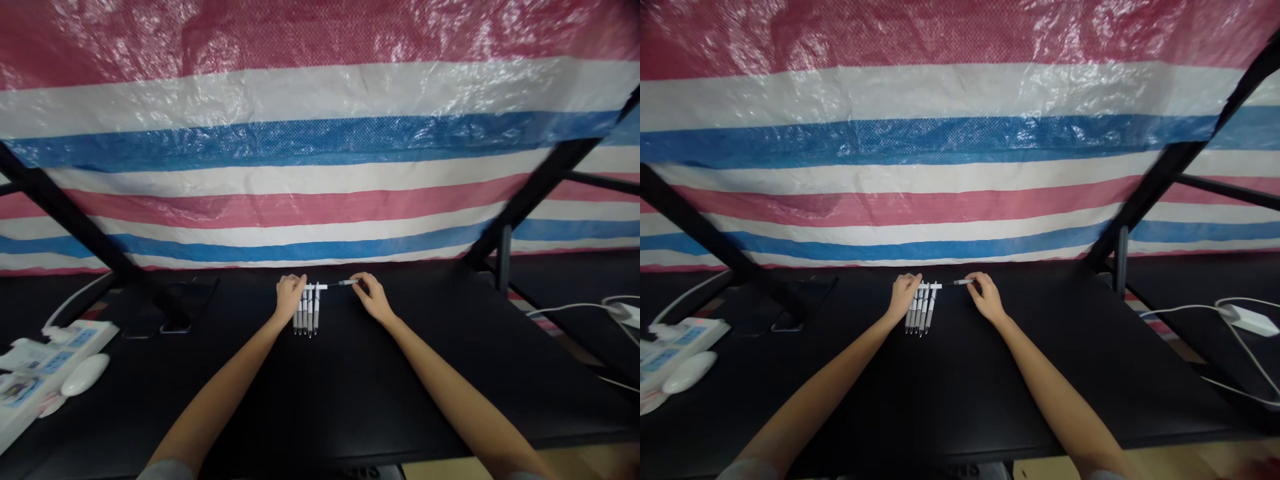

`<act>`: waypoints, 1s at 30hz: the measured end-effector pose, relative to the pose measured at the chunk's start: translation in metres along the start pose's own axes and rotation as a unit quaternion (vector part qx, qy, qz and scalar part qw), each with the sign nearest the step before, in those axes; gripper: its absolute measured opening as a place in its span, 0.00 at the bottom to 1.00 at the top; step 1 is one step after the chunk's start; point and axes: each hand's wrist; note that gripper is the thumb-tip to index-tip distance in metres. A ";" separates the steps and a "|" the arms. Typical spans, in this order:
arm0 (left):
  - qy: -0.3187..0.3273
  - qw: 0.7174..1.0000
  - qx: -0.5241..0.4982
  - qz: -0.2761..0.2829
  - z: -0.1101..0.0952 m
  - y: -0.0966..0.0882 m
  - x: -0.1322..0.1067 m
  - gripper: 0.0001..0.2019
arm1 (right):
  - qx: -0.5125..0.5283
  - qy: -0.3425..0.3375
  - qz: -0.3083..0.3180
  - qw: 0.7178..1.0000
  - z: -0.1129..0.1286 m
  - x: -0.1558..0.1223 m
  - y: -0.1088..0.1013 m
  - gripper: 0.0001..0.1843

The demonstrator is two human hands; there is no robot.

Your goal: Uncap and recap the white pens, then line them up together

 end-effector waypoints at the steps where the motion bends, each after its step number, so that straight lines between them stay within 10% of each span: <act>1: -0.001 1.000 0.003 -0.002 0.000 0.000 0.000 0.24 | 0.005 0.006 -0.004 1.000 -0.001 0.000 0.000 0.08; 30: -0.030 0.999 -0.011 0.018 -0.003 -0.004 0.001 0.23 | 0.115 0.155 -0.095 0.977 -0.012 0.007 -0.003 0.11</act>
Point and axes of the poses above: each hand's wrist, its own x-axis towards the middle knuckle, its own y-axis out of the palm, z = x × y, and after that the axes turned 11 degrees about x, right-handed
